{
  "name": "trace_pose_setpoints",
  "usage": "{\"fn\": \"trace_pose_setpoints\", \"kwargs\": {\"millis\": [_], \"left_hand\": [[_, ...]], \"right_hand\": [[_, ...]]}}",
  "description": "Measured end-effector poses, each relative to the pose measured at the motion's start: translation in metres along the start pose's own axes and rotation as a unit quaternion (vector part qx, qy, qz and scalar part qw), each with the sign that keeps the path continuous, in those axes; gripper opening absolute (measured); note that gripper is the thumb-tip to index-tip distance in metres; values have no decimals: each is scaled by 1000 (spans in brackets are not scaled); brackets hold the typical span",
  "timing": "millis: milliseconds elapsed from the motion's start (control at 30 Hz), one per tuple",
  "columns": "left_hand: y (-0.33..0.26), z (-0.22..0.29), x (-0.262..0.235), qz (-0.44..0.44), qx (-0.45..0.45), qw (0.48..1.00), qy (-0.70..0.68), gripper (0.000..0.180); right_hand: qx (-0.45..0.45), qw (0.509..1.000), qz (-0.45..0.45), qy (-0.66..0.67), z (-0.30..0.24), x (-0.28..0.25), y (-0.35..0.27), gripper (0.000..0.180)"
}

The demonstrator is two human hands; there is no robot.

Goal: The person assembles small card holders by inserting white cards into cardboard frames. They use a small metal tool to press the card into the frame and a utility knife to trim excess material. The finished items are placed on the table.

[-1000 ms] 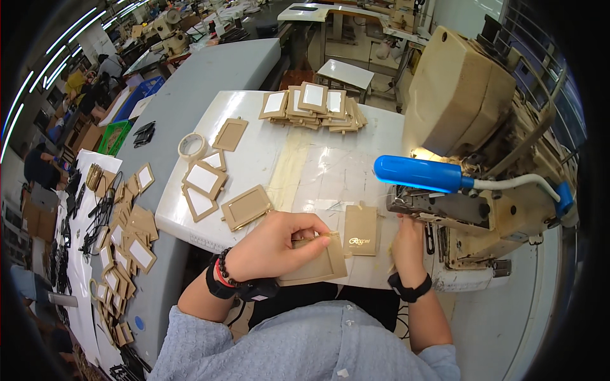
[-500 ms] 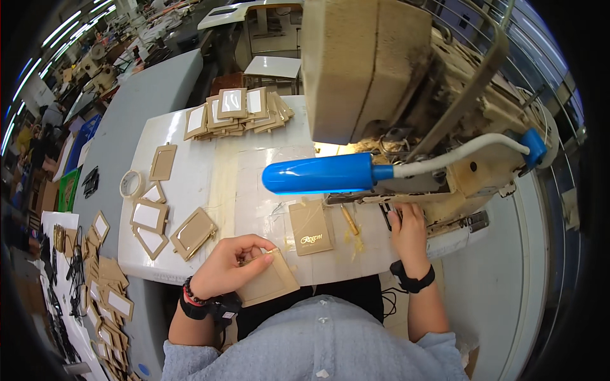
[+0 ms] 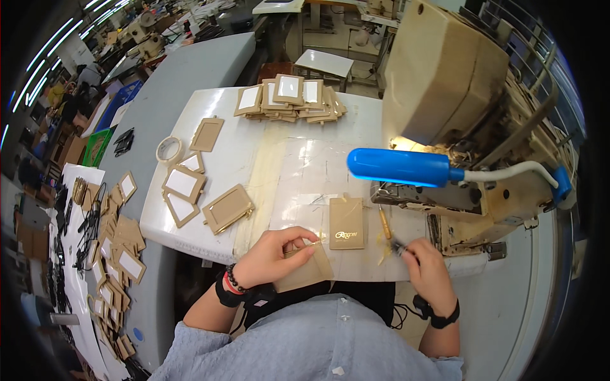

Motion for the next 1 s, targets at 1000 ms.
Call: {"fn": "trace_pose_setpoints", "kwargs": {"millis": [1000], "left_hand": [[7,39,-3,18,30,998,-55,32]], "right_hand": [[-1,986,115,-121,-16,42,42,28]]}}
Point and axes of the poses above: each hand's wrist, its own y-axis towards the middle knuckle, its own x-axis out of the palm, z = x × y, the point moved 8 cm from there along y, towards the middle knuckle, and after that the axes turned 3 degrees about z, right-handed, at the moved point
